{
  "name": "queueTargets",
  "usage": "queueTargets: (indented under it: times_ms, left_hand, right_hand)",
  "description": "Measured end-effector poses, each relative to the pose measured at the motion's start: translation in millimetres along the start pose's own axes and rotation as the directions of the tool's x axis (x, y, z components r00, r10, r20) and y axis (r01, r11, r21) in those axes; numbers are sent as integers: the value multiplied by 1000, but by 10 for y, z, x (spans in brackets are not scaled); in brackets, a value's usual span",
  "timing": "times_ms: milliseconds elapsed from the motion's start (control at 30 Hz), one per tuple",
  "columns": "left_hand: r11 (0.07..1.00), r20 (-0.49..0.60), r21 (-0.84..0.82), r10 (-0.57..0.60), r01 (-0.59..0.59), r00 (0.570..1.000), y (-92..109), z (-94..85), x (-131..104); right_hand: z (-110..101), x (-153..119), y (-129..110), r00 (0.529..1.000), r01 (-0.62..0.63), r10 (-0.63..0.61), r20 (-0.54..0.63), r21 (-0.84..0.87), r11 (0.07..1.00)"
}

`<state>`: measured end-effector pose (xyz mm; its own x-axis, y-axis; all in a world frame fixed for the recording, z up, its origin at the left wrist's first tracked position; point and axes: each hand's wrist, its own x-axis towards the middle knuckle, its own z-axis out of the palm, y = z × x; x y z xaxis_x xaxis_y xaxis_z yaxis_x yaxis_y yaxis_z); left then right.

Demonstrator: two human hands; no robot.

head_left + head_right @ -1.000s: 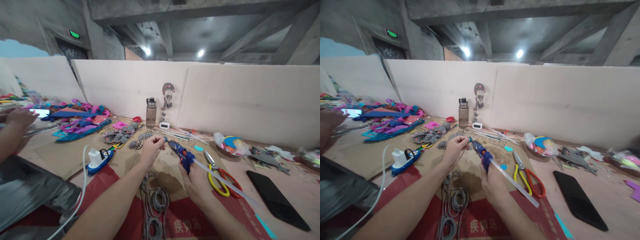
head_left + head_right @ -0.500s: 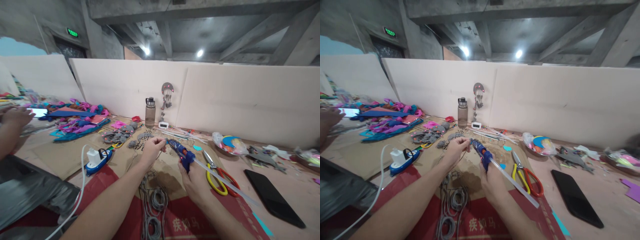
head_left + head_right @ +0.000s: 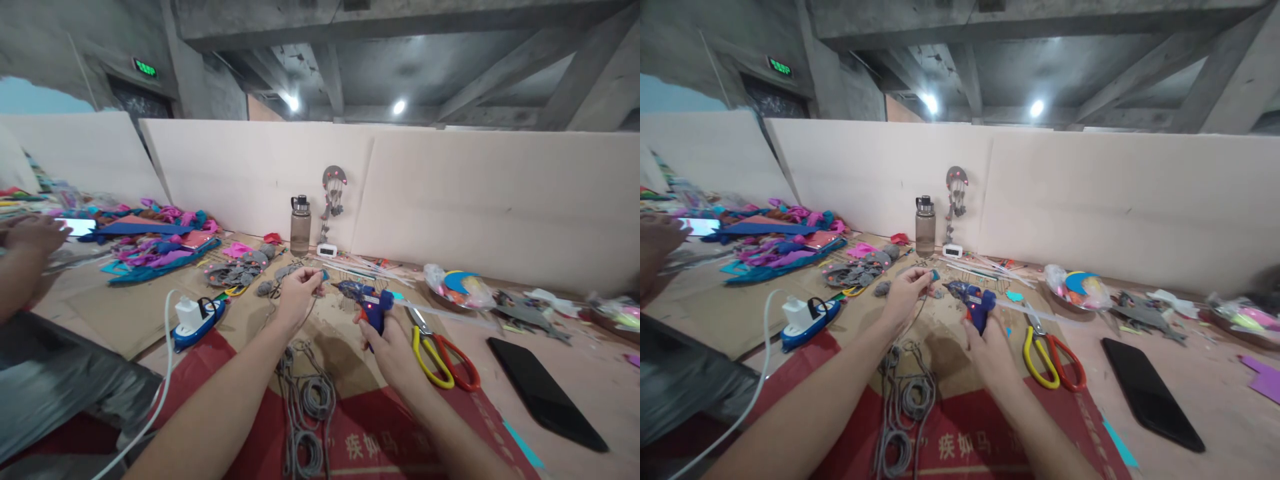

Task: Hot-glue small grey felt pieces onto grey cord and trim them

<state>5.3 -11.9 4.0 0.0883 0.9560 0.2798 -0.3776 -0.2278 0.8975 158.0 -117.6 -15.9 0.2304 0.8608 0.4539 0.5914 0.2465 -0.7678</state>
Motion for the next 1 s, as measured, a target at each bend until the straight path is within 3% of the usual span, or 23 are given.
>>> queueTargets:
  times_ms: [100, 233, 333, 400, 467, 533, 567, 633, 733, 800, 900, 1000]
  left_hand:
    - [1000, 8, 22, -15, 15, 1000, -8, 7, -5]
    - [985, 35, 161, 59, -64, 998, -16, 25, -47]
    - [912, 54, 338, 228, -233, 972, 17, 39, -103]
    - [820, 111, 441, 354, -366, 929, 46, 47, -141]
    - [717, 217, 502, 437, -484, 873, 62, 53, -170]
    - [632, 332, 523, 467, -572, 820, 60, 56, -187]
    - [600, 381, 528, 465, -601, 799, 54, 56, -191]
    - [563, 436, 536, 453, -629, 778, 34, 53, -192]
    - [582, 419, 546, 433, -603, 798, -9, 49, -181]
    - [653, 355, 533, 405, -539, 842, -47, 56, -171]
    - [819, 257, 437, 282, -372, 924, -99, 85, -160]
    - [926, 228, 328, 114, -186, 967, -107, 126, -164]
  right_hand:
    - [-29, 120, 176, 971, -178, 182, 156, -39, 983]
    - [-65, 234, 449, 980, -71, 129, 153, -338, 939]
    - [-100, 248, 539, 1000, 20, -17, 11, -481, 877]
    - [-111, 235, 489, 987, 30, -108, -121, -519, 854]
    - [-82, 212, 357, 978, 26, -107, -178, -410, 912]
    - [-2, 183, 183, 995, 2, -10, -97, -81, 997]
    - [52, 170, 95, 999, -41, 44, -24, 139, 989]
    - [166, 157, -55, 988, -152, 114, 106, 487, 860]
    - [287, 182, -173, 948, -314, 178, 262, 699, 642]
    - [323, 219, -178, 925, -380, 240, 295, 703, 600]
    - [341, 265, -115, 937, -346, 293, 191, 634, 692]
    - [338, 285, -44, 965, -249, 251, 70, 536, 807]
